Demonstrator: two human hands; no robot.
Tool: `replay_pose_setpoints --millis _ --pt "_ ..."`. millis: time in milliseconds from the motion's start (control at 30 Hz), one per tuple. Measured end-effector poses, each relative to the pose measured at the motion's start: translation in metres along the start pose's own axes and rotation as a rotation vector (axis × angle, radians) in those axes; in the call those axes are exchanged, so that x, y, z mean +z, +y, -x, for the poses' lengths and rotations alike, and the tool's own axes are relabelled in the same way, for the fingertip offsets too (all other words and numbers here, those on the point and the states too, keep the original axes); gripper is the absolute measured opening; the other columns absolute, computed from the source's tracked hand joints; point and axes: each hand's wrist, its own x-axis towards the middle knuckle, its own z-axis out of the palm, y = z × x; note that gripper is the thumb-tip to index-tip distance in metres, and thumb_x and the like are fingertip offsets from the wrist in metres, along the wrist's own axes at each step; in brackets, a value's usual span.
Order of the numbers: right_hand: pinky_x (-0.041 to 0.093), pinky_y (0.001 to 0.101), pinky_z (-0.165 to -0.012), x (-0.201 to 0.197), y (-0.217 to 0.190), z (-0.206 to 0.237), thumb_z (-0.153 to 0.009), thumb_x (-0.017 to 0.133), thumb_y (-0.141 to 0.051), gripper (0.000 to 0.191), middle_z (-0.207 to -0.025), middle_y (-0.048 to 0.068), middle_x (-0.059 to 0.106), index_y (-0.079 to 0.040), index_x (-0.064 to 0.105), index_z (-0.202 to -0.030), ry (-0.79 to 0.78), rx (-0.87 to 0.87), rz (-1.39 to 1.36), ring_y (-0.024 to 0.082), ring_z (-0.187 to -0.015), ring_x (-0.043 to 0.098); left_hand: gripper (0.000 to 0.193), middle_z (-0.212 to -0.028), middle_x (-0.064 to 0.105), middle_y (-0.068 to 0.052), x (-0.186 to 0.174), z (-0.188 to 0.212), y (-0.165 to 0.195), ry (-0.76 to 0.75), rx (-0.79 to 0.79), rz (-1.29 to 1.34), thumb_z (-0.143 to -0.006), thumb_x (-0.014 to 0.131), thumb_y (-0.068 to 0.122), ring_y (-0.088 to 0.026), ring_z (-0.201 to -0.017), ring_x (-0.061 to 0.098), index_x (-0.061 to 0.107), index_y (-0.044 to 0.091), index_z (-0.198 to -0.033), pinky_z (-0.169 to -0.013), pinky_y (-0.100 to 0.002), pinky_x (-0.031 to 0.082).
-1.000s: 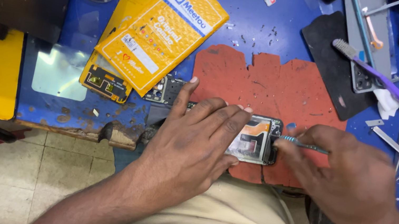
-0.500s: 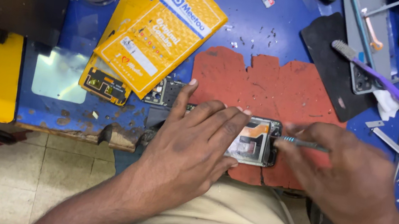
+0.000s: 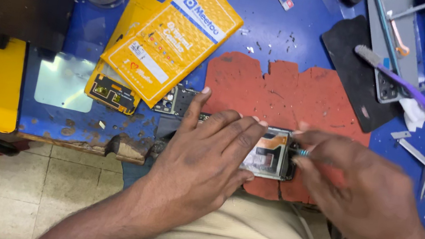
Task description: The person disassembles a smartphone at a cluttered repair workbench. They pry open the phone's back cover, detach and remove the battery, then use a small pry tool to lift and separate internal components and the frame, handling the phone chassis and parts one at a time.
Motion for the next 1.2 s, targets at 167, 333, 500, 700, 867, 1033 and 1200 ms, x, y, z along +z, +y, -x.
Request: replay_pose_setpoints --millis 167,333,500,700,867,1033,1200 --pt "0.059 0.0299 -0.073 0.000 0.004 0.001 -0.081 0.084 -0.017 0.029 -0.098 0.007 0.079 -0.004 0.065 -0.099 0.039 0.043 -0.004 0.018 -0.086 0.077 0.066 -0.135 0.060 -0.014 0.001 0.002 0.001 0.000 -0.012 -0.001 -0.085 0.076 0.026 -0.031 -0.130 0.053 0.051 -0.001 -0.140 -0.122 -0.066 0.016" --pt "0.062 0.0286 -0.077 -0.001 0.007 0.004 -0.080 0.078 -0.005 0.021 -0.100 0.009 0.079 -0.005 0.062 -0.094 -0.018 -0.002 -0.146 0.017 -0.090 0.079 0.070 -0.135 0.059 -0.015 0.002 0.003 0.000 0.002 -0.013 -0.003 -0.083 0.077 0.027 -0.031 -0.129 0.053 0.050 -0.003 -0.141 -0.121 -0.066 0.015" --pt "0.060 0.0316 -0.082 0.005 0.001 0.000 -0.083 0.079 -0.006 0.025 -0.104 0.013 0.074 -0.003 0.057 -0.094 0.155 -0.109 -0.087 0.024 -0.100 0.075 0.073 -0.135 0.059 -0.015 0.002 0.001 -0.001 -0.004 -0.004 -0.004 -0.081 0.077 0.026 -0.031 -0.128 0.053 0.049 -0.003 -0.142 -0.121 -0.067 0.015" --pt "0.058 0.0309 -0.068 0.001 -0.004 -0.001 -0.082 0.086 -0.020 0.027 -0.092 0.006 0.079 -0.009 0.066 -0.096 0.052 0.118 0.119 0.018 -0.075 0.075 0.069 -0.136 0.059 -0.015 0.003 0.002 0.001 -0.003 -0.006 -0.005 -0.082 0.077 0.026 -0.032 -0.129 0.053 0.051 -0.003 -0.140 -0.121 -0.067 0.015" --pt "0.063 0.0300 -0.080 0.003 0.000 -0.002 -0.087 0.076 -0.003 0.028 -0.105 0.013 0.077 -0.002 0.054 -0.104 0.065 -0.087 -0.187 0.023 -0.099 0.078 0.069 -0.136 0.060 -0.015 0.002 0.003 0.002 0.001 -0.014 0.008 -0.084 0.076 0.027 -0.032 -0.129 0.052 0.051 -0.003 -0.140 -0.122 -0.066 0.016" --pt "0.059 0.0301 -0.073 0.001 0.006 0.002 -0.083 0.082 -0.011 0.037 -0.100 0.011 0.079 -0.001 0.056 -0.107 0.095 -0.020 -0.077 0.020 -0.090 0.077 0.070 -0.135 0.060 -0.015 0.002 0.001 0.001 0.001 0.014 -0.020 -0.082 0.076 0.027 -0.031 -0.128 0.053 0.051 -0.004 -0.140 -0.121 -0.067 0.016" --pt "0.058 0.0271 -0.067 0.002 0.000 -0.001 -0.083 0.085 -0.013 0.034 -0.092 0.008 0.078 -0.003 0.059 -0.102 0.109 0.004 -0.006 0.015 -0.077 0.076 0.069 -0.135 0.060 -0.015 0.002 0.002 0.002 -0.014 0.000 -0.004 -0.083 0.076 0.027 -0.032 -0.128 0.053 0.051 -0.004 -0.140 -0.121 -0.066 0.016"
